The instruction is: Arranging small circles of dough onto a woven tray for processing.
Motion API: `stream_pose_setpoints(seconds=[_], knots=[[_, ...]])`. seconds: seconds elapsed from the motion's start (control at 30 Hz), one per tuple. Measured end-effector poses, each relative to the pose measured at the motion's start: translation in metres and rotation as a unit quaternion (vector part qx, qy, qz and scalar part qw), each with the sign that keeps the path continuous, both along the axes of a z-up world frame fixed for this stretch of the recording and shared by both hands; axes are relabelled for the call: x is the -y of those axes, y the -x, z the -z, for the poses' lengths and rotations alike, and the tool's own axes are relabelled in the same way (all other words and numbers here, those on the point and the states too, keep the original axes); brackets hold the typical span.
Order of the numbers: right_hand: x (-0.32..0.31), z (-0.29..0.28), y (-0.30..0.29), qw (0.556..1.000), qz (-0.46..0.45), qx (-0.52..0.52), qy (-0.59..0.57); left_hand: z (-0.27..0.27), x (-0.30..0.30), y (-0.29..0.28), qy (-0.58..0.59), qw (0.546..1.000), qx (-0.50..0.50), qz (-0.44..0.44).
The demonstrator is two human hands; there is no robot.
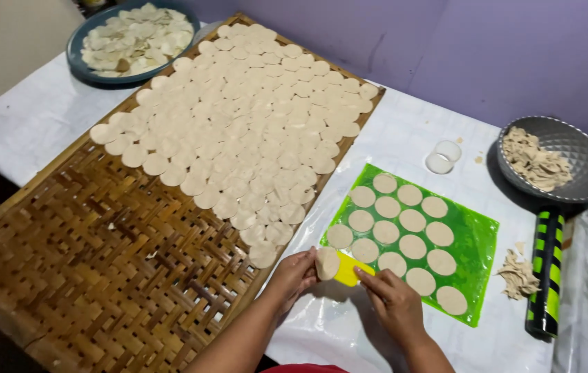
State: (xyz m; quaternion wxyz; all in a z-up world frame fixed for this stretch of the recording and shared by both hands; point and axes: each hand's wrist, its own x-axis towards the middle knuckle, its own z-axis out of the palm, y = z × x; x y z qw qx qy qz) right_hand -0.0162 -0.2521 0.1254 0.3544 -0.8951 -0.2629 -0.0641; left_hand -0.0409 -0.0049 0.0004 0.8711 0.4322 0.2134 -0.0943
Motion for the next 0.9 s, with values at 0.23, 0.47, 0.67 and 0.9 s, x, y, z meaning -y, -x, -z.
stream_pose_setpoints(seconds=[0.23, 0.47, 0.67, 0.9], knots=[[-0.043, -0.001, 0.039, 0.981, -0.035, -0.020, 0.189, -0.010, -0.018, 0.040, -0.315, 0.945, 0.045, -0.072], [-0.049, -0.004, 0.050, 0.976, 0.006, -0.053, 0.213, -0.083, -0.059, 0.068, -0.518, 0.847, -0.022, -0.116], [-0.037, 0.002, 0.051, 0.967, 0.047, -0.084, 0.234, -0.107, -0.091, 0.071, -0.601, 0.782, -0.023, -0.161], [-0.022, 0.010, 0.055, 0.965, 0.069, -0.095, 0.235, -0.079, -0.108, 0.056, -0.624, 0.750, -0.028, -0.216]])
